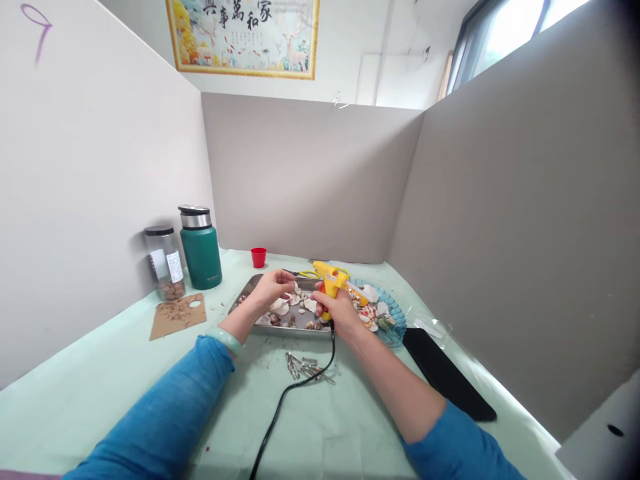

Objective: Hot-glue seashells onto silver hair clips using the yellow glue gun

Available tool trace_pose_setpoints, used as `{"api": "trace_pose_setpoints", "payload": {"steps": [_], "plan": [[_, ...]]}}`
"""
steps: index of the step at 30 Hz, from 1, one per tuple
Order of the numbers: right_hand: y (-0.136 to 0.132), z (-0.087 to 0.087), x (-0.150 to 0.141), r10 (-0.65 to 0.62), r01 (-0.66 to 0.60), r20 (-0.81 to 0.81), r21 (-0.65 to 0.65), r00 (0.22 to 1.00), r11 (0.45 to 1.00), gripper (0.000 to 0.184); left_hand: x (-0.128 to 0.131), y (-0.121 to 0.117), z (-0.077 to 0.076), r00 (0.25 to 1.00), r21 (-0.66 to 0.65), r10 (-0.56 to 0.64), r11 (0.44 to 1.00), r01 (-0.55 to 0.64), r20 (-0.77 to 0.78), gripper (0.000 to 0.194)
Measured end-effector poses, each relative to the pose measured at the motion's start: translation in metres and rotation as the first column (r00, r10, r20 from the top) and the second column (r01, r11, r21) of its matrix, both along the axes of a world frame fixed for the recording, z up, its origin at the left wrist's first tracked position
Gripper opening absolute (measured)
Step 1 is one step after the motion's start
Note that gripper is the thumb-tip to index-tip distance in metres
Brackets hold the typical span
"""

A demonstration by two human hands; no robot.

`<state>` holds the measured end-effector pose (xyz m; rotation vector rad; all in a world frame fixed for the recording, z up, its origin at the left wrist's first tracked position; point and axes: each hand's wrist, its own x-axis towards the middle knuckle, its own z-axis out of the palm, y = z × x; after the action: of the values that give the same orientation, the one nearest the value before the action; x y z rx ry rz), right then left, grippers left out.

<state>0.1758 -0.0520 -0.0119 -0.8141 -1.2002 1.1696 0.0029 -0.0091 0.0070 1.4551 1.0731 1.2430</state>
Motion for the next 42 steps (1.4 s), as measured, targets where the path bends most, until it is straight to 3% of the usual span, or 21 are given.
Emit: {"api": "trace_pose_setpoints", "payload": {"steps": [9, 20, 25, 30, 42], "plan": [[0.002, -0.002, 0.000, -0.006, 0.006, 0.010, -0.001, 1.000, 1.000, 0.030, 0.001, 0.000, 0.002, 0.997, 0.044, -0.011, 0.999, 0.014, -0.081, 0.017], [0.006, -0.006, -0.001, -0.056, 0.057, -0.045, 0.019, 0.997, 0.998, 0.031, 0.007, -0.009, 0.007, 0.977, -0.159, -0.108, 0.978, 0.138, 0.185, 0.030], [0.006, -0.006, -0.001, -0.068, 0.068, -0.054, 0.004, 0.996, 0.998, 0.030, 0.011, -0.012, 0.007, 0.967, -0.168, -0.083, 0.978, 0.126, 0.241, 0.027], [0.008, -0.007, -0.002, -0.079, 0.080, -0.051, 0.010, 0.996, 0.997, 0.030, 0.012, -0.014, 0.009, 0.932, -0.241, -0.093, 0.953, 0.186, 0.349, 0.019], [0.004, -0.005, -0.001, -0.072, 0.071, 0.034, 0.027, 0.997, 0.997, 0.030, 0.020, -0.018, 0.008, 0.929, -0.302, -0.072, 0.934, 0.190, 0.363, 0.010]]}}
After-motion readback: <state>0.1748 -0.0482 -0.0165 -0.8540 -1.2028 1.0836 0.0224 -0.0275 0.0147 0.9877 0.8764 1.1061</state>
